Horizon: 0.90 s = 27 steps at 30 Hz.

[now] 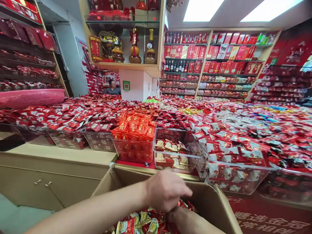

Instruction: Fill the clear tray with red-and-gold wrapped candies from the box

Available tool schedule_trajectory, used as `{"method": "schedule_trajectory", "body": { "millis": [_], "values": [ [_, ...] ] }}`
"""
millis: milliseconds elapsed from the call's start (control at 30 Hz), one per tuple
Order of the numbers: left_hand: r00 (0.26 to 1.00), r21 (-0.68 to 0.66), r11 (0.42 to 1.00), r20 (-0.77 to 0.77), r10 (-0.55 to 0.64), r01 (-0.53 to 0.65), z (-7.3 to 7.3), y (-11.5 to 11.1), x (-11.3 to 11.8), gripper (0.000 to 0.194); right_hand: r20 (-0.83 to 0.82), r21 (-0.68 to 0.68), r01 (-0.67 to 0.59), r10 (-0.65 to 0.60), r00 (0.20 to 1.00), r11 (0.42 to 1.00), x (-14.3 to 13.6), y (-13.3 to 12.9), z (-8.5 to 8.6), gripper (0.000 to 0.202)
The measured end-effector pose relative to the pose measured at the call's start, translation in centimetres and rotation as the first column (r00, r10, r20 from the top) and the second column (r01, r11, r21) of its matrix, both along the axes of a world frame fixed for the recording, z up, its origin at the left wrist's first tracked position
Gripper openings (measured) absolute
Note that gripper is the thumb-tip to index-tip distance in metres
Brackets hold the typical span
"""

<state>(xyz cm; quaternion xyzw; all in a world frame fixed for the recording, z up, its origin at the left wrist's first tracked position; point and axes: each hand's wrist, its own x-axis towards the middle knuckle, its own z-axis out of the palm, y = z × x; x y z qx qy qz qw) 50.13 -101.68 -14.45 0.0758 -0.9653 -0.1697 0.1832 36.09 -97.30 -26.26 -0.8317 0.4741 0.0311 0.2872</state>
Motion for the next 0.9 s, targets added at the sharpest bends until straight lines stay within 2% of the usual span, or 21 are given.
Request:
{"method": "schedule_trajectory", "body": {
  "millis": [67,100,133,167,200,267,333,367,400,467,533,600,700,767,833,900],
  "values": [
    [0.997,0.161,0.985,-0.009,0.071,-0.069,-2.4,1.9,2.3,0.041,0.085,-0.016,0.036,-0.034,0.996,0.999,-0.5,0.1,0.4,0.024],
    [0.984,0.27,0.95,-0.044,0.173,-0.155,-3.7,2.4,3.3,0.041,0.114,-0.019,0.073,-0.071,0.991,0.997,-0.6,0.1,0.8,0.022],
    [0.949,0.391,0.885,-0.075,0.305,-0.253,-4.8,2.7,4.1,0.039,0.161,-0.012,0.112,-0.109,0.981,0.994,-0.7,0.0,1.3,0.02],
    [0.916,0.52,0.795,-0.057,0.397,-0.312,-5.8,2.8,4.8,0.039,0.227,0.011,0.147,-0.146,0.963,0.989,-0.6,0.0,2.0,0.019],
    [0.887,0.65,0.677,-0.012,0.462,-0.345,-6.6,2.9,5.2,0.042,0.313,0.058,0.171,-0.181,0.932,0.983,-0.5,-0.1,2.7,0.017],
    [0.881,0.868,0.406,0.07,0.468,-0.285,-7.5,3.0,5.3,0.059,0.513,0.233,0.179,-0.277,0.813,0.956,0.2,-0.2,4.4,0.016],
    [0.919,0.979,0.172,0.036,0.393,-0.113,-7.7,3.2,5.0,0.073,0.652,0.449,0.168,-0.45,0.61,0.877,1.2,-0.3,5.9,0.019],
    [0.925,0.995,0.093,-0.005,0.381,-0.033,-7.5,3.4,4.7,0.075,0.678,0.55,0.155,-0.548,0.49,0.82,1.7,-0.3,6.4,0.021],
    [0.915,0.999,0.04,-0.035,0.401,0.021,-7.3,3.5,4.4,0.077,0.677,0.639,0.128,-0.633,0.376,0.759,2.2,-0.2,6.7,0.024],
    [0.876,0.998,0.006,-0.059,0.478,0.064,-6.8,3.8,4.1,0.08,0.643,0.749,0.034,-0.738,0.205,0.662,3.0,0.0,7.1,0.03],
    [0.844,0.998,0.006,-0.056,0.533,0.062,-6.4,3.9,4.2,0.082,0.613,0.789,-0.053,-0.779,0.129,0.612,3.4,0.4,7.2,0.036],
    [0.845,0.998,-0.012,-0.043,0.533,0.058,-6.1,3.8,4.5,0.077,0.594,0.804,-0.058,-0.797,0.11,0.592,3.5,0.7,7.3,0.041],
    [0.847,0.997,-0.056,-0.01,0.531,0.047,-5.8,3.7,4.9,0.055,0.577,0.81,0.046,-0.809,0.113,0.584,3.4,1.0,7.5,0.047],
    [0.824,0.997,-0.078,0.028,0.566,0.02,-5.8,3.8,4.8,0.043,0.564,0.805,0.133,-0.816,0.128,0.578,3.5,1.1,7.6,0.049],
    [0.788,0.997,-0.079,0.066,0.612,-0.022,-5.7,3.8,4.7,0.039,0.547,0.795,0.206,-0.821,0.164,0.571,3.6,1.2,7.5,0.051],
    [0.763,0.997,-0.048,0.081,0.641,-0.066,-5.5,3.8,4.5,0.039,0.535,0.782,0.26,-0.824,0.185,0.566,3.6,1.3,7.4,0.05]
  ]
}}
